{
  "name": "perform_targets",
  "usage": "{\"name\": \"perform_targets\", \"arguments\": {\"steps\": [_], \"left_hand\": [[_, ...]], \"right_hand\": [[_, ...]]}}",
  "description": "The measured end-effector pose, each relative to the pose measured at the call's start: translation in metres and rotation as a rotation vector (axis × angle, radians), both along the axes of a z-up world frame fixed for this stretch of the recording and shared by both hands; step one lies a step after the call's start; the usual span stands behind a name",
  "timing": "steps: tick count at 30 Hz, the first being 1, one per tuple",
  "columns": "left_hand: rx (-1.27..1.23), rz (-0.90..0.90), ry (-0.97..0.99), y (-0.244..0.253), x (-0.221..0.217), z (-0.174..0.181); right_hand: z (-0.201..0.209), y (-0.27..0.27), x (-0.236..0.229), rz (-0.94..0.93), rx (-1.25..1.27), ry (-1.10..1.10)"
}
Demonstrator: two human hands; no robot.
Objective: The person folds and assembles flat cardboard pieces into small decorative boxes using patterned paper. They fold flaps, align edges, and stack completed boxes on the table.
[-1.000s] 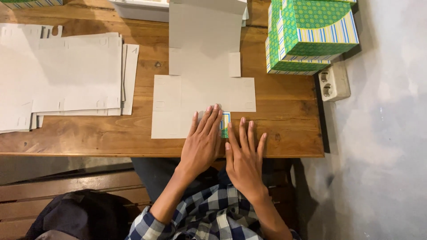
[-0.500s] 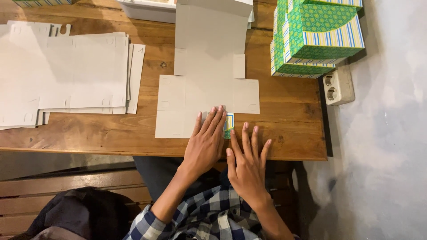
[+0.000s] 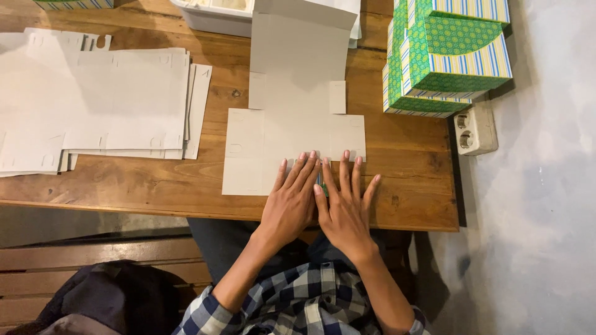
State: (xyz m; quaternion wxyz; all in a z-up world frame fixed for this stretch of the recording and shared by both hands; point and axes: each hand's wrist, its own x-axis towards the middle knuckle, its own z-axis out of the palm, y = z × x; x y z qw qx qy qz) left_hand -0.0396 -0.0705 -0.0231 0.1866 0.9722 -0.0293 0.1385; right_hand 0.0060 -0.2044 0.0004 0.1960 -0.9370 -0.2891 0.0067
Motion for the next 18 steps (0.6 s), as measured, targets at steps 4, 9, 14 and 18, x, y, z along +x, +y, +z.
{"name": "perform_targets", "arguments": {"steps": [4, 9, 14, 18], "left_hand": [[0.031, 0.014, 0.005, -0.002, 0.002, -0.002], [0.027, 0.017, 0.008, -0.002, 0.001, 0.002], [-0.028, 0.001, 0.01, 0.0, 0.0, 0.001], [0.011, 0.003, 0.002, 0.0, 0.0, -0.003]], "right_hand": [[0.003, 0.005, 0.013, -0.006, 0.024, 0.038], [0.006, 0.007, 0.013, 0.003, 0.022, 0.037], [0.011, -0.001, -0.01, 0.001, 0.008, 0.064], [0.008, -0.018, -0.027, 0.0, -0.031, 0.08]]}}
